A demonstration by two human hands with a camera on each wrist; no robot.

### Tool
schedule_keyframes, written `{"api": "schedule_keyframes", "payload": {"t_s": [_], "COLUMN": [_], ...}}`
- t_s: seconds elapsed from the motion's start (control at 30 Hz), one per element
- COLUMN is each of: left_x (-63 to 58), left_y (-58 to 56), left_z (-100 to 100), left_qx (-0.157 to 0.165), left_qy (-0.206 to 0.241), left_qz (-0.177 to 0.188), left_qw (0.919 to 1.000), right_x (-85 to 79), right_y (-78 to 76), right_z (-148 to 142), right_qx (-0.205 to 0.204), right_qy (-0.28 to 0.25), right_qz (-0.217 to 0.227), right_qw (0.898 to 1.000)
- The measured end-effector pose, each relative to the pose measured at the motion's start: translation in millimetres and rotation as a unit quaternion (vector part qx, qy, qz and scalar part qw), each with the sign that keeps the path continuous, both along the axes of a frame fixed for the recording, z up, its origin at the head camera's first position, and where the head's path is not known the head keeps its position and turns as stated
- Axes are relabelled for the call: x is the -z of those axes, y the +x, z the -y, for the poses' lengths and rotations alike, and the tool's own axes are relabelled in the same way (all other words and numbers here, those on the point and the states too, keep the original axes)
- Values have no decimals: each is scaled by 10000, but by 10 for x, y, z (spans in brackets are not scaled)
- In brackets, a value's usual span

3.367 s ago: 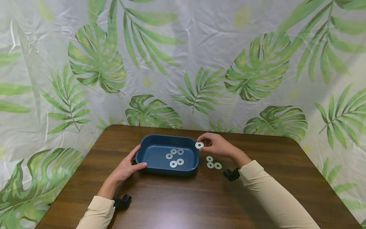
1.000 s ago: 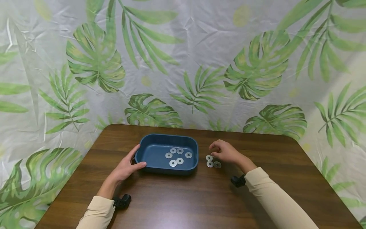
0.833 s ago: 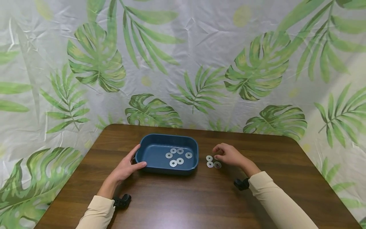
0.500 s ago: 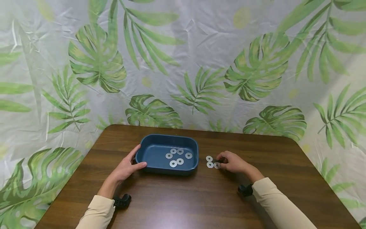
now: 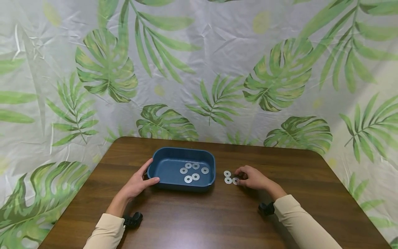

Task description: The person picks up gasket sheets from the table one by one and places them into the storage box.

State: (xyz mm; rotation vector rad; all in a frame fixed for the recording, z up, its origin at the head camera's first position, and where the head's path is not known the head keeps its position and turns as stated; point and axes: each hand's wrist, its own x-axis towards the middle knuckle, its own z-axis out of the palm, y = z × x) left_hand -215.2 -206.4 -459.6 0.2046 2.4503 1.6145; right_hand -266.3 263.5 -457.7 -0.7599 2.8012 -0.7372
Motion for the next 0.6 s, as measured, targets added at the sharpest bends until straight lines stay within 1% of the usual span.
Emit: {"api": "schedule_keyframes", "payload": {"t_s": [0.2,0.33,0.53,0.6], "left_x": [4,9,14,17], "left_y": [-3,-7,-6,-6], "left_z": [1,2,8,10], "left_qx": [23,42,48,46], "left_qy": [17,65,92,92], "left_qz": [-14,-24,-17,-9], "left_qw": [10000,10000,9999,9999], "right_x": [20,25,19,16], "right_y": [19,24,12,-4], "right_z": [29,54,101,128], "right_qx": [46,67,92,79], "right_qy": [120,228,375,432], "right_qz": [-70,-204,-377,-374], "right_qw": [9999,9995,9985,9983]}}
